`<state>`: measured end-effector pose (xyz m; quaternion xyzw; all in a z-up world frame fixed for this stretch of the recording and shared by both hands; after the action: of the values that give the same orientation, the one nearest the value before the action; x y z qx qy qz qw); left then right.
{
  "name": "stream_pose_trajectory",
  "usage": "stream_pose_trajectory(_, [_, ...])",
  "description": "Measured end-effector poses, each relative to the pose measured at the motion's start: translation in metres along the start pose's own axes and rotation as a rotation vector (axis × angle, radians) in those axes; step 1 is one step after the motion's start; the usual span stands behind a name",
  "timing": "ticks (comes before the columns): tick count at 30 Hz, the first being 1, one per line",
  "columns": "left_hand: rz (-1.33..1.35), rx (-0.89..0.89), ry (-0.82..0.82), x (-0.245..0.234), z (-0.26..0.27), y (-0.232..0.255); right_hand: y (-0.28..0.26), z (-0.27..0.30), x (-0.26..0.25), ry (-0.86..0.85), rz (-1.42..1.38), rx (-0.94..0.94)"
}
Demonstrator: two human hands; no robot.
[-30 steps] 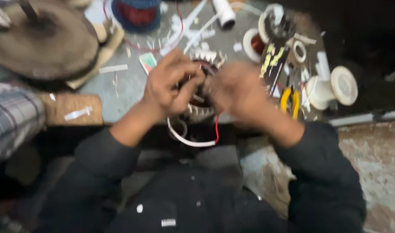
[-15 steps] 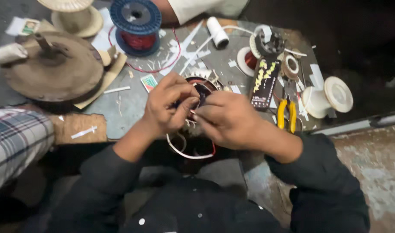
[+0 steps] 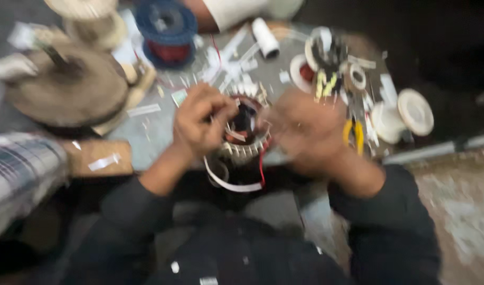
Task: The person repairs an electrical motor stator by stripping insulation from wires, twisting them together, and securing them with heat shrink tubing. They use pliers and scissors to cut and manipulate the wires and tubing throughout the process.
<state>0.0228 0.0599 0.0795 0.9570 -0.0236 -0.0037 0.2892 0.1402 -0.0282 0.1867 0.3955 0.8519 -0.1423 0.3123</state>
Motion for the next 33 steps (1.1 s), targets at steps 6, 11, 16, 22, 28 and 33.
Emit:
stream_pose_trajectory(6, [-0.327, -0.017, 0.120, -0.034, 0.001, 0.043, 0.077, 0.079, -0.060, 0.123, -0.072, 0.492])
stream_pose_trajectory(11, [0.036, 0.020, -0.263, 0.006, 0.046, 0.112, 0.026, 0.148, -0.039, -0.031, -0.251, 0.598])
stream_pose_trajectory(16, [0.102, -0.261, -0.331, 0.054, 0.059, 0.103, -0.015, 0.170, -0.039, 0.112, -0.156, 0.421])
stream_pose_trajectory(22, [0.150, -0.410, -0.425, 0.067, 0.082, 0.091, -0.011, 0.187, -0.048, 0.184, -0.165, 0.439])
stream_pose_trajectory(28, [0.301, -0.605, -0.472, 0.074, 0.088, 0.080, -0.010, 0.182, -0.026, 0.163, -0.235, 0.500])
stream_pose_trajectory(33, [0.082, -0.409, -0.458, 0.077, 0.079, 0.084, -0.040, 0.170, -0.029, 0.176, -0.189, 0.088])
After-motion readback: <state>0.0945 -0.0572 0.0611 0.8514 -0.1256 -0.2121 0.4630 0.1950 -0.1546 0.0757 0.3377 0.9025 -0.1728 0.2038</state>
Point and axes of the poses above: each hand's wrist, its own z-axis away from the middle knuckle, its own x-axis out of the palm, y = z × x, the point moved 9 cm from there along -z, towards the middle knuckle, and after that the axes turned 12 degrees about y, right-handed, at the moved point
